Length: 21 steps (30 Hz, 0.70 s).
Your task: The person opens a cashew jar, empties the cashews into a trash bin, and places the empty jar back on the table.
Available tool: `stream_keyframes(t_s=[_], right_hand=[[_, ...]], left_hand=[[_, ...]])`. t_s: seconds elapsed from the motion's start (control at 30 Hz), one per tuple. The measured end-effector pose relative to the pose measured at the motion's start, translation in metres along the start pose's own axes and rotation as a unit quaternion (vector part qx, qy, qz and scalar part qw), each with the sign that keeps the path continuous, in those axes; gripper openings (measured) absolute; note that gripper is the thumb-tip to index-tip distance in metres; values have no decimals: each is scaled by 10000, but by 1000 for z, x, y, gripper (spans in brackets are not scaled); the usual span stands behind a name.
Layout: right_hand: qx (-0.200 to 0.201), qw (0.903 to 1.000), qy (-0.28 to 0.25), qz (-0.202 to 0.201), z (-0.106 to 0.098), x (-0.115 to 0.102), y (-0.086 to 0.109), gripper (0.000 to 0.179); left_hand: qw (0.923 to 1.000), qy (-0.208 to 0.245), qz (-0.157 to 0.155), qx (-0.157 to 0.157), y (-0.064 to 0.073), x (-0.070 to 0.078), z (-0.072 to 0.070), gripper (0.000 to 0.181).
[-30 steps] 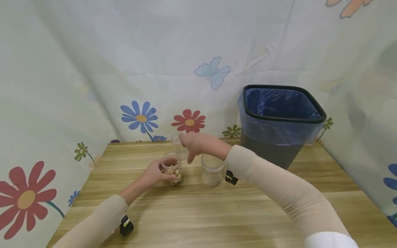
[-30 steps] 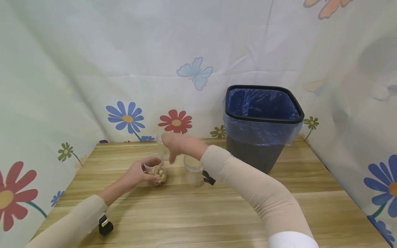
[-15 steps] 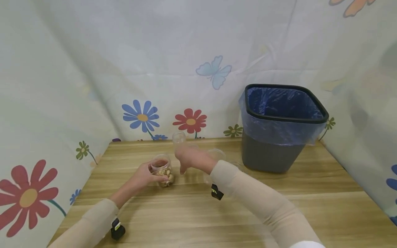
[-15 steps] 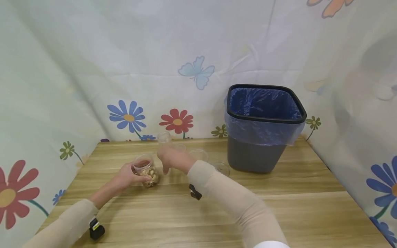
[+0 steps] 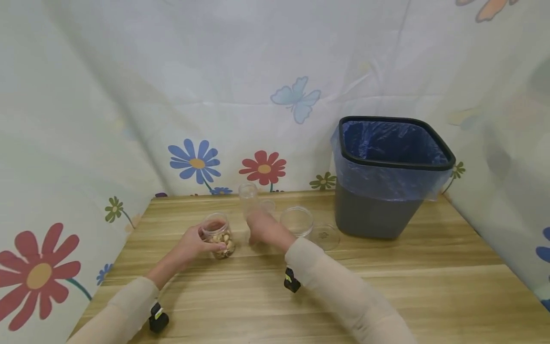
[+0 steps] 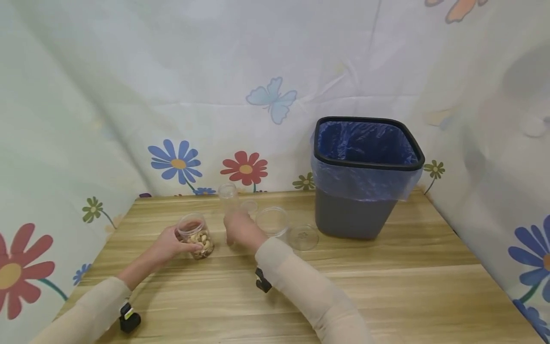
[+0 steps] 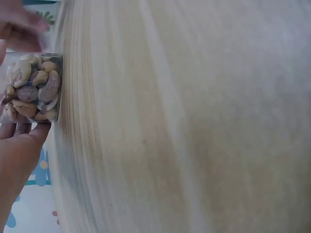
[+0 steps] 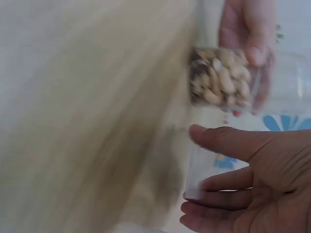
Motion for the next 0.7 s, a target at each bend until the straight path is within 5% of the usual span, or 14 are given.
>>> stream_keyframes(t_s=[0.27, 0.5, 0.7], right_hand=[[-360, 9882, 1490, -5, 20, -3, 0, 19], [-467, 9937, 609, 821, 23, 7, -5, 46], [-387, 9964, 361, 668, 19, 4, -4, 44]], left_hand=[[9999, -32, -80, -104, 2, -2, 1, 68], [9998, -80, -58, -151, 3, -5, 2, 67], [9999, -5, -43, -110, 0, -4, 2, 66]])
Point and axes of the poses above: each hand's wrist, its own y-axis away from the middle knuckle, its own z-axis out of the palm, x = y × z, the point moved 6 cm from there along -y, towards the middle knuckle, and after that the axes turned 13 degrees about -y, right-handed, at the moved point
